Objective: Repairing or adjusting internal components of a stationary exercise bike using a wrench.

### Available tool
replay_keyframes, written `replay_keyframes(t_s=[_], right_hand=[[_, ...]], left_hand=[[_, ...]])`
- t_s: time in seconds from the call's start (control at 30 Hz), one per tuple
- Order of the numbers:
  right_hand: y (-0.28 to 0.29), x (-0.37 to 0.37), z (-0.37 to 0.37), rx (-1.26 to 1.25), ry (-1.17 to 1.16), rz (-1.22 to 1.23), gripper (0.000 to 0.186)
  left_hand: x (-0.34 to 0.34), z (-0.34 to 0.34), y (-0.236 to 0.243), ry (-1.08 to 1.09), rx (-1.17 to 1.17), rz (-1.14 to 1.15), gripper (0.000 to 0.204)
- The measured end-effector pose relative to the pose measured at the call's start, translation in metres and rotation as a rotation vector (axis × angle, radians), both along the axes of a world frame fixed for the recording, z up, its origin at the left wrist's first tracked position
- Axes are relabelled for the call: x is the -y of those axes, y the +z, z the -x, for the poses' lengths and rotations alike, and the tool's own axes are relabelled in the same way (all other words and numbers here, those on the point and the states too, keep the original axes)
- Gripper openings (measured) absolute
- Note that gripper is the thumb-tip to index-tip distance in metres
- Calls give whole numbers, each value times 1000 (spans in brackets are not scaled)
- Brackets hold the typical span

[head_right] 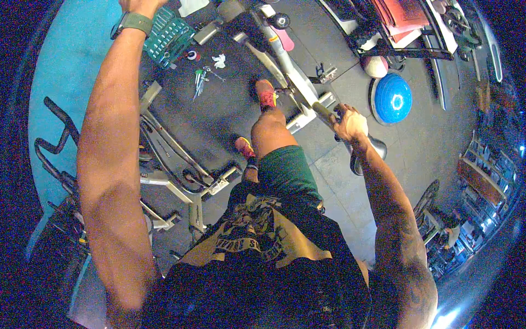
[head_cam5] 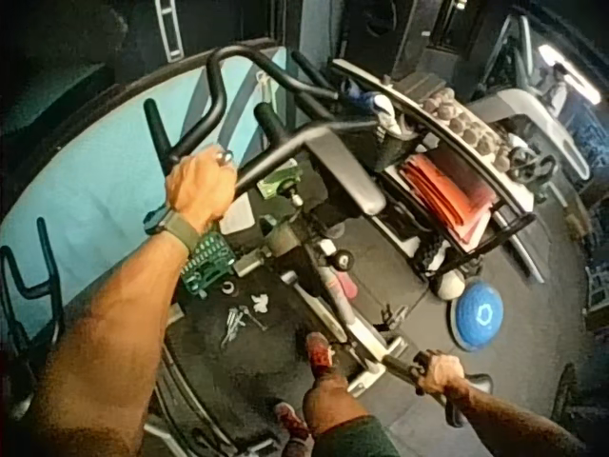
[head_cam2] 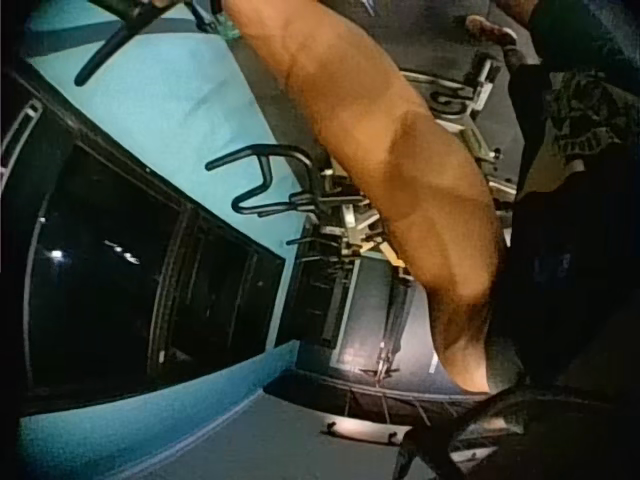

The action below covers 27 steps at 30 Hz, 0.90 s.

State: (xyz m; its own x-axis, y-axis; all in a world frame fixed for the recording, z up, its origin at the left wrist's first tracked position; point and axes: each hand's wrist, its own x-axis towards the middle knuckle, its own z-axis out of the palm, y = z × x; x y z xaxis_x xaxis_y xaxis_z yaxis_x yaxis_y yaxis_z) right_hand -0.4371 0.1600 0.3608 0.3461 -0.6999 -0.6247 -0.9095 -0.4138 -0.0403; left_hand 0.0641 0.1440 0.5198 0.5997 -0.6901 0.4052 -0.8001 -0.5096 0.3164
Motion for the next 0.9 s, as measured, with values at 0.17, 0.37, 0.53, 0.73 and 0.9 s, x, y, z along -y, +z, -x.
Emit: replay_keyframes(t_s=[0.17,0.37,0.53,0.73,0.9], right_hand=[[0,-2,-1,90,27,71,38],[6,-3,-5,79,-8,55,37],[0,0,0,80,-2,34,36],[7,-2,-3,50,-14,20,35],[6,1,-18,94,18,-19,41]], left_hand=[[2,-6,-2,28,-25,-9,25],[3,-2,1,35,-45,6,25],[6,7,9,35,-46,10,23],[10,4,-2,47,4,30,21],[0,-108,-23,48,-215,26,20]])
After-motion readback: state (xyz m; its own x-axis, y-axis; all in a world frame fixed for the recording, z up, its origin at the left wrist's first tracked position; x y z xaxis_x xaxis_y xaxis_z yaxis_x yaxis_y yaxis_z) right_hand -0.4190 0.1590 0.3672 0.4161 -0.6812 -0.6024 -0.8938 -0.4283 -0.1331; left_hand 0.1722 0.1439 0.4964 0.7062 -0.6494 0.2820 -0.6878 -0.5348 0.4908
